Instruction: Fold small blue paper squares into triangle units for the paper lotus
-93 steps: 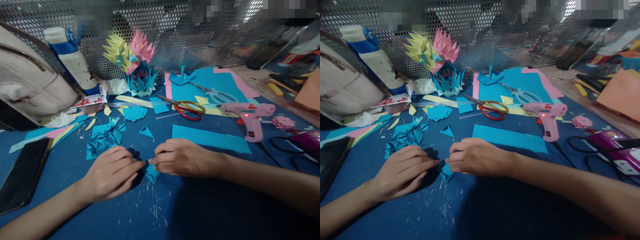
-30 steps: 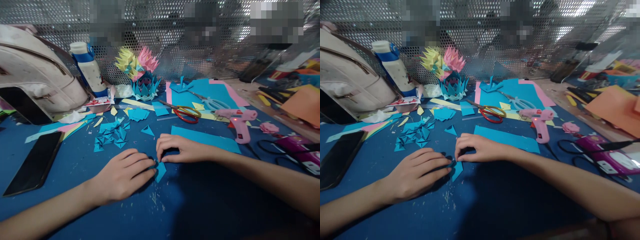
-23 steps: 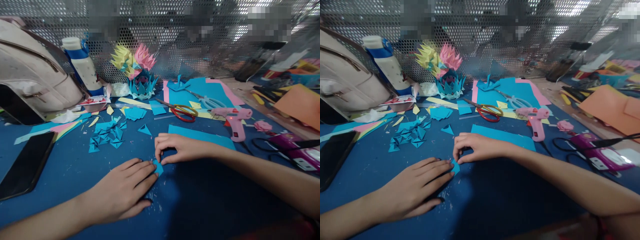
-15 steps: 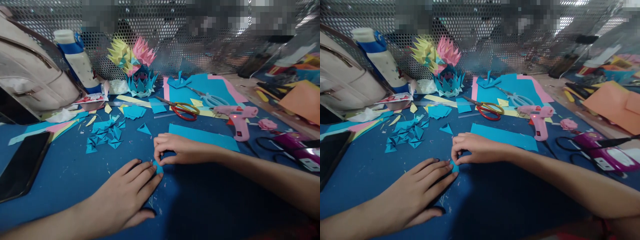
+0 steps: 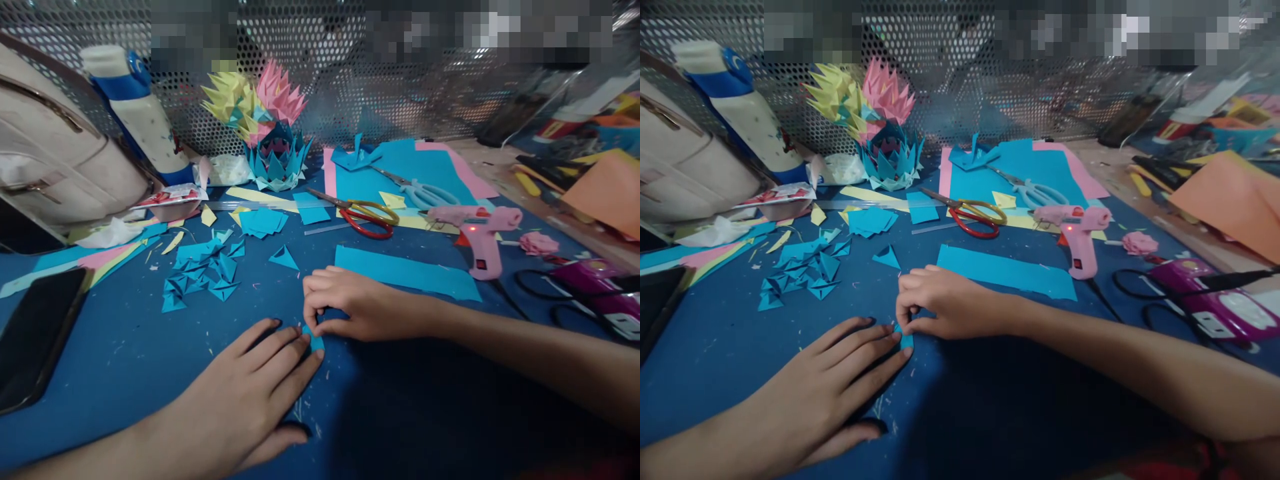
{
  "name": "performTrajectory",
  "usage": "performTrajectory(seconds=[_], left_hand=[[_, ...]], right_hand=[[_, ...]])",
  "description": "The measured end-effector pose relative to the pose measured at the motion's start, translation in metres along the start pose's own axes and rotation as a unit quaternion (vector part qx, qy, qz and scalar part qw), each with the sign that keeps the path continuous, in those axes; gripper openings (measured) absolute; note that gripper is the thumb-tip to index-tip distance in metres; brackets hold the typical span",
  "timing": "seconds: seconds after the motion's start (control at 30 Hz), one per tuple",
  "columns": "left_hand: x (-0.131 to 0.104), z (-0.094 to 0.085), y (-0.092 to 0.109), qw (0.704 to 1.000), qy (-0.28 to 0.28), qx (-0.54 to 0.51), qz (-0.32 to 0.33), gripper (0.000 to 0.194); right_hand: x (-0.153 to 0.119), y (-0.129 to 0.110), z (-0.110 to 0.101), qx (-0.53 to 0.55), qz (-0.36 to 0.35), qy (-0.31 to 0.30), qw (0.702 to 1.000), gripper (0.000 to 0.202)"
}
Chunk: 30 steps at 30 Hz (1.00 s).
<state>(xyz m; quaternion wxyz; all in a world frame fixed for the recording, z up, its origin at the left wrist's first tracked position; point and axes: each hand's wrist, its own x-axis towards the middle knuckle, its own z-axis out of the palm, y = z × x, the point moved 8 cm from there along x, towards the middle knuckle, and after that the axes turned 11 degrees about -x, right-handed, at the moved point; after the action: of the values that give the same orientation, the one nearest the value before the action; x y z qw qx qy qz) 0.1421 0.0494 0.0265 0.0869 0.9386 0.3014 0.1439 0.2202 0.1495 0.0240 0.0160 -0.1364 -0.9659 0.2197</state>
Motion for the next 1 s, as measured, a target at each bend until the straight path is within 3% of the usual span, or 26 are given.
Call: performTrajectory(seconds=[0.2,1.0], left_hand=[[0.0001,0.0013,-0.0006,1.0,-0.026,0.001,-0.006,0.056],[0.0018,0.0043,-0.0032,0.999,-0.039,-0.02,-0.028,0.061]], right_hand=[[0.0003,0.0004,0.0013,0.0,-0.001,-0.005,1.0,0.009],[-0.0012,0.0003,0.0012,0.008,-0.019,0.021,1.0,0.016]])
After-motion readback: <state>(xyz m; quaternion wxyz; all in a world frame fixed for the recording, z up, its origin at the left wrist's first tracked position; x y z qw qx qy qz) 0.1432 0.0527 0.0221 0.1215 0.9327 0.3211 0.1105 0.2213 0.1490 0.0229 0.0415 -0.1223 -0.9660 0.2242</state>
